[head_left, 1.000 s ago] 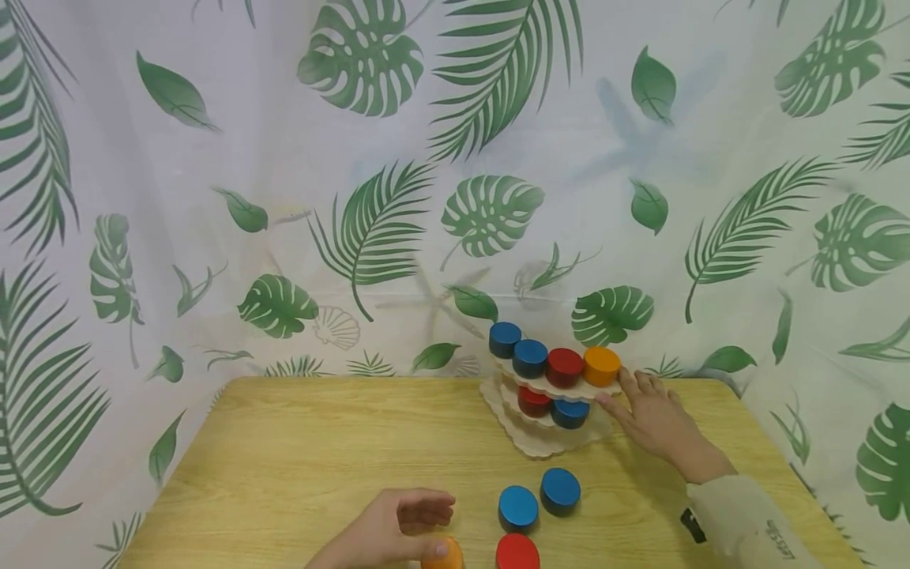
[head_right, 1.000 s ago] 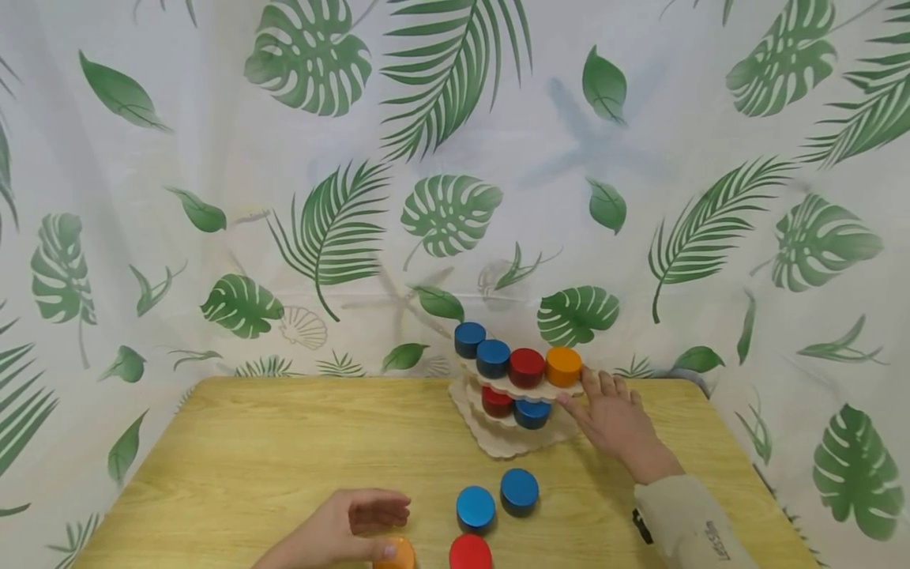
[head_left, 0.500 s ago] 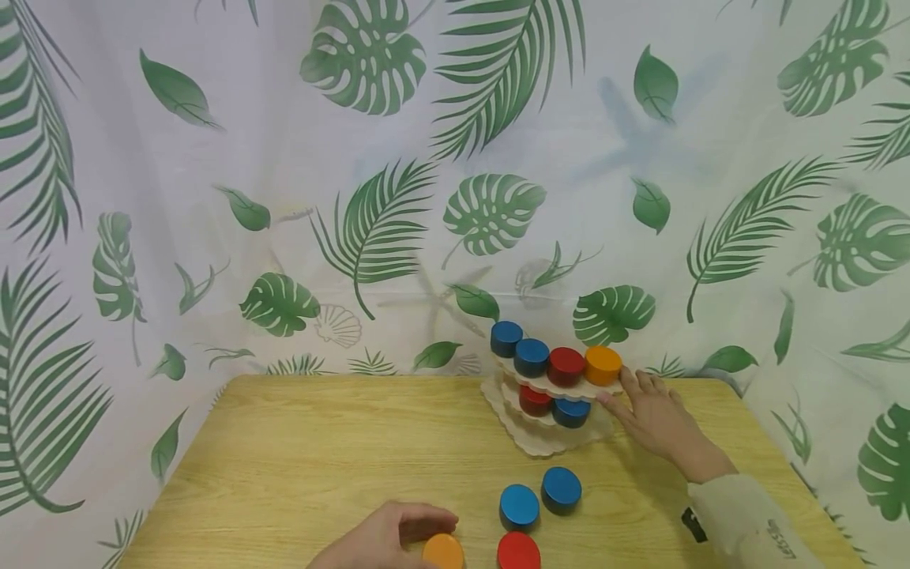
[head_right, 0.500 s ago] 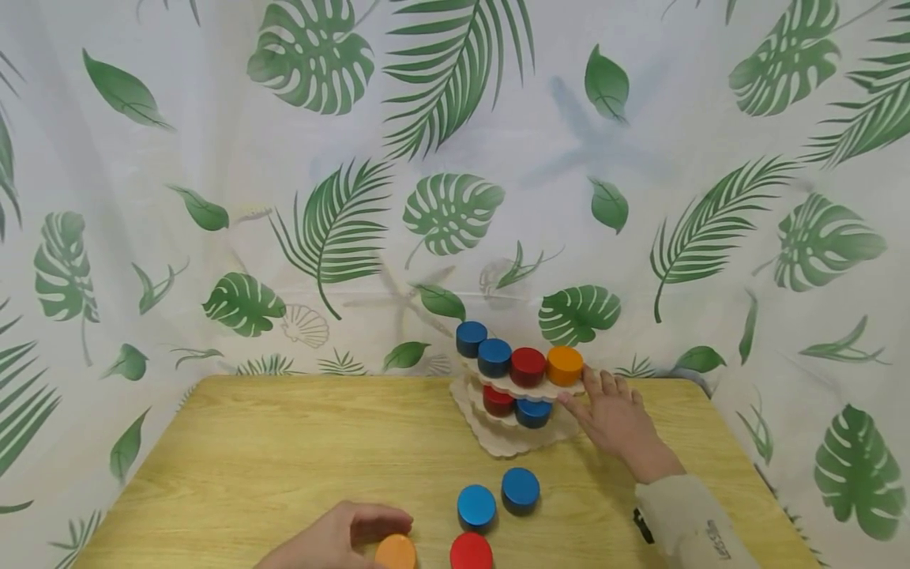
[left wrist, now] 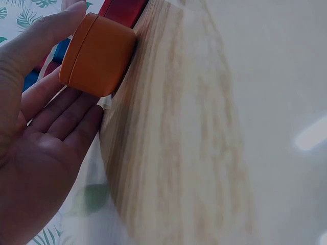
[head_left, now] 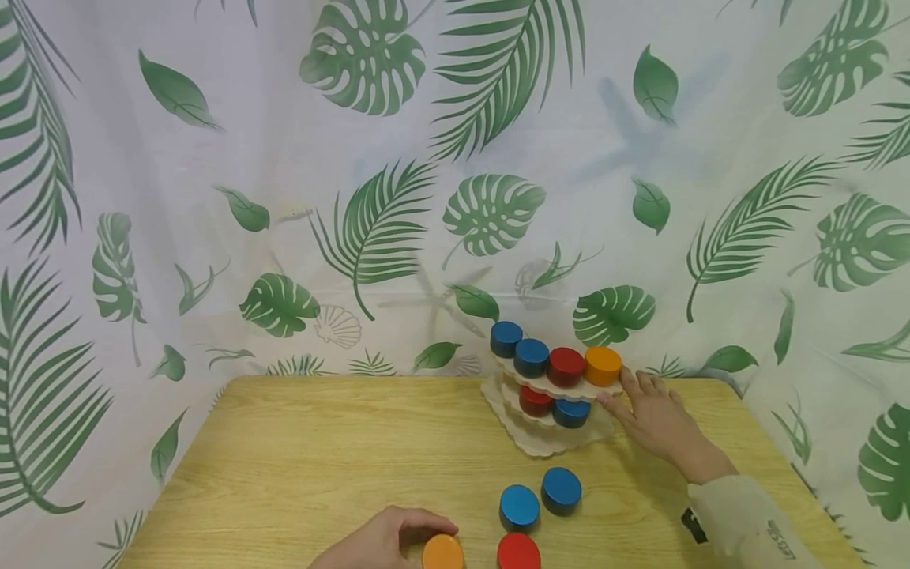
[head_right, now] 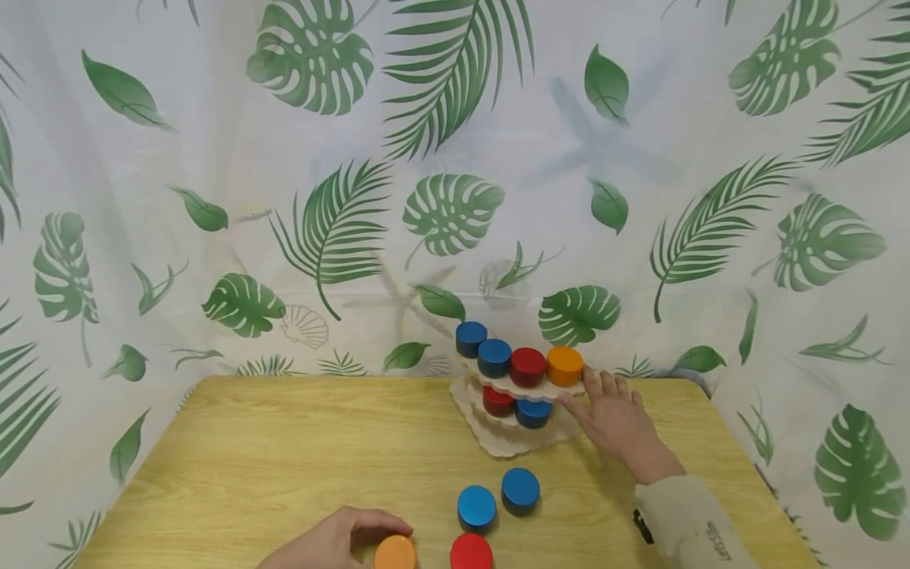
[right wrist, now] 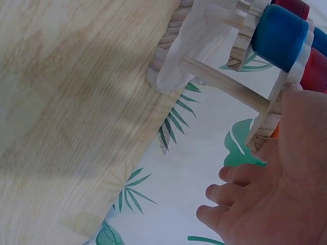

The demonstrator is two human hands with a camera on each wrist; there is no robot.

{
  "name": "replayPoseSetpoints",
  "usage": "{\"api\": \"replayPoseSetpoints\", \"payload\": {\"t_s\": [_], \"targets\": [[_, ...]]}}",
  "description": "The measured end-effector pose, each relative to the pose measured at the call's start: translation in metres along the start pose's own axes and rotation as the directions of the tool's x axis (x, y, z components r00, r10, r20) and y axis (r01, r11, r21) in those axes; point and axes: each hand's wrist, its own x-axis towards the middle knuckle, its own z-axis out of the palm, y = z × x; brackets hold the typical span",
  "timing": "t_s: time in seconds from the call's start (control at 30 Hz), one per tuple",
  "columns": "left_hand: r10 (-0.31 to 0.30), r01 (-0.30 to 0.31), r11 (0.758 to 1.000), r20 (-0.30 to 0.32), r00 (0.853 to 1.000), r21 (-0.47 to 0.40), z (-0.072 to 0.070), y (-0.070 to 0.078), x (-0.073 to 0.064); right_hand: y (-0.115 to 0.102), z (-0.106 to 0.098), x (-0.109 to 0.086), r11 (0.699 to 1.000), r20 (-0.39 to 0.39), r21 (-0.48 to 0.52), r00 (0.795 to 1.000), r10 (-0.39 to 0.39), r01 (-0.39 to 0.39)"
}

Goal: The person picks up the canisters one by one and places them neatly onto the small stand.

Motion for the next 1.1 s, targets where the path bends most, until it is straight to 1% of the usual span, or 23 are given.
{"api": "replayPoseSetpoints", "payload": {"t_s": [0.3, 0.5, 0.63, 0.77, 0.87, 0.93, 1.03, 1.1], "targets": [[0.023, -0.023, 1.000, -0.007, 1.000, 0.005, 0.000, -0.001, 0.000, -0.001, -0.001, 0.000, 1.000, 0.004, 0.002, 1.000, 0.001, -0.001], [0.024, -0.024, 1.000, -0.016, 1.000, -0.011, 0.001, -0.002, 0.000, -0.002, -0.002, -0.001, 1.000, 0.015, 0.012, 1.000, 0.006, -0.006], [0.024, -0.025, 0.999, -0.028, 0.999, -0.039, 0.002, -0.003, 0.000, -0.003, -0.003, -0.001, 1.000, 0.014, 0.013, 1.000, 0.003, -0.003], [-0.010, 0.006, 0.995, -0.043, 0.999, -0.104, 0.003, 0.000, 0.002, -0.003, -0.004, -0.001, 1.000, 0.018, 0.021, 1.000, 0.002, -0.002], [-0.019, 0.012, 0.995, -0.072, 0.997, -0.100, 0.001, 0.001, 0.004, -0.003, -0.004, -0.001, 1.000, 0.021, 0.024, 1.000, 0.003, -0.004], [-0.025, 0.017, 0.997, -0.104, 0.994, -0.073, -0.001, 0.005, 0.006, -0.003, -0.004, -0.001, 1.000, 0.021, 0.022, 1.000, 0.003, -0.004], [-0.009, 0.003, 0.999, -0.162, 0.987, -0.032, -0.004, 0.011, 0.011, -0.003, -0.004, -0.001, 1.000, 0.017, 0.021, 1.000, 0.003, -0.003], [0.005, -0.012, 0.999, -0.201, 0.980, -0.034, -0.006, 0.016, 0.016, -0.003, -0.004, -0.001, 1.000, 0.015, 0.018, 1.000, 0.003, -0.003]]}}
